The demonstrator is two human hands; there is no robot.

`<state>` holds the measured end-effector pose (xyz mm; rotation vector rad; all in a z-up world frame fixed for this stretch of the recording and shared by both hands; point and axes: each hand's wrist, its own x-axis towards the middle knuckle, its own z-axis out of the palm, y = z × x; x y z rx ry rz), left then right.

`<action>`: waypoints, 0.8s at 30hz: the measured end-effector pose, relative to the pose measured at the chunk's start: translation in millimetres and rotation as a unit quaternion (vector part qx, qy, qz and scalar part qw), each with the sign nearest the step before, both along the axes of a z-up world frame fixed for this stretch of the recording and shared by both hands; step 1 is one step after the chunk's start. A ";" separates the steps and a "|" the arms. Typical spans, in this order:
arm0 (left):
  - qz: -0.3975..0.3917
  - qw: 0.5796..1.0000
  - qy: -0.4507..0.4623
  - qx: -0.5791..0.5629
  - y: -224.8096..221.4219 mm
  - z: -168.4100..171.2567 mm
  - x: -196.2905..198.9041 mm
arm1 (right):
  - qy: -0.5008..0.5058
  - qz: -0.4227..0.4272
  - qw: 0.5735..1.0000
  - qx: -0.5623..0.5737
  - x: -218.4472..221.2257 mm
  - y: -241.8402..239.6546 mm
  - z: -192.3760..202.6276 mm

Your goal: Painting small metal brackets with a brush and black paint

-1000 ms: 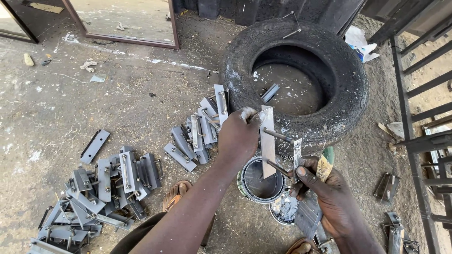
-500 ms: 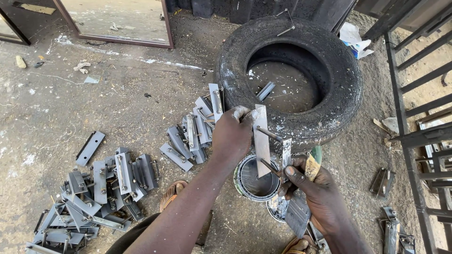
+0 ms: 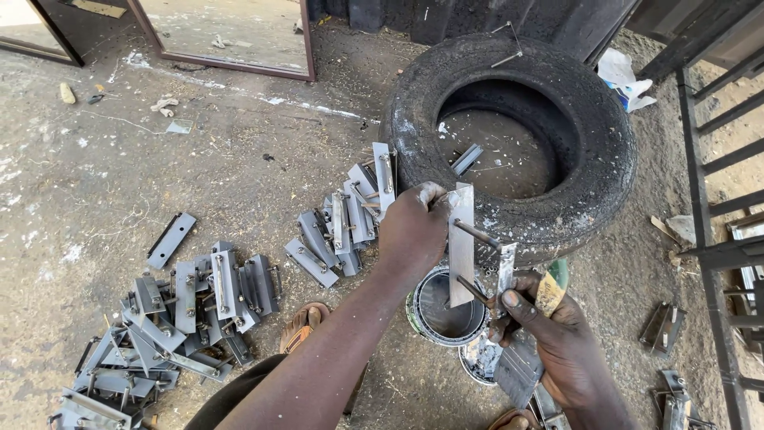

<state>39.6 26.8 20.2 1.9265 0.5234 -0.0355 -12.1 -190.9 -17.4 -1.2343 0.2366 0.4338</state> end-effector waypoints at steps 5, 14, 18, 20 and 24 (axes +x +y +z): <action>0.011 1.000 0.003 0.001 -1.1 -1.4 0.9 | -0.002 -0.004 1.000 -0.012 0.1 2.1 2.3; 0.009 0.999 -0.022 0.035 -2.5 -7.5 1.5 | -0.007 -0.022 1.000 -0.015 -5.4 11.9 12.8; 0.018 0.999 -0.018 0.048 -4.7 -9.5 0.9 | 0.030 -0.046 0.998 0.015 -7.2 9.4 9.1; 0.015 0.998 -0.012 0.054 -5.4 -12.8 2.0 | 0.026 -0.043 0.998 -0.028 -9.5 15.7 21.8; 0.023 0.998 -0.022 0.055 -6.2 -15.8 1.7 | -0.021 -0.029 0.999 -0.036 -9.9 16.0 14.3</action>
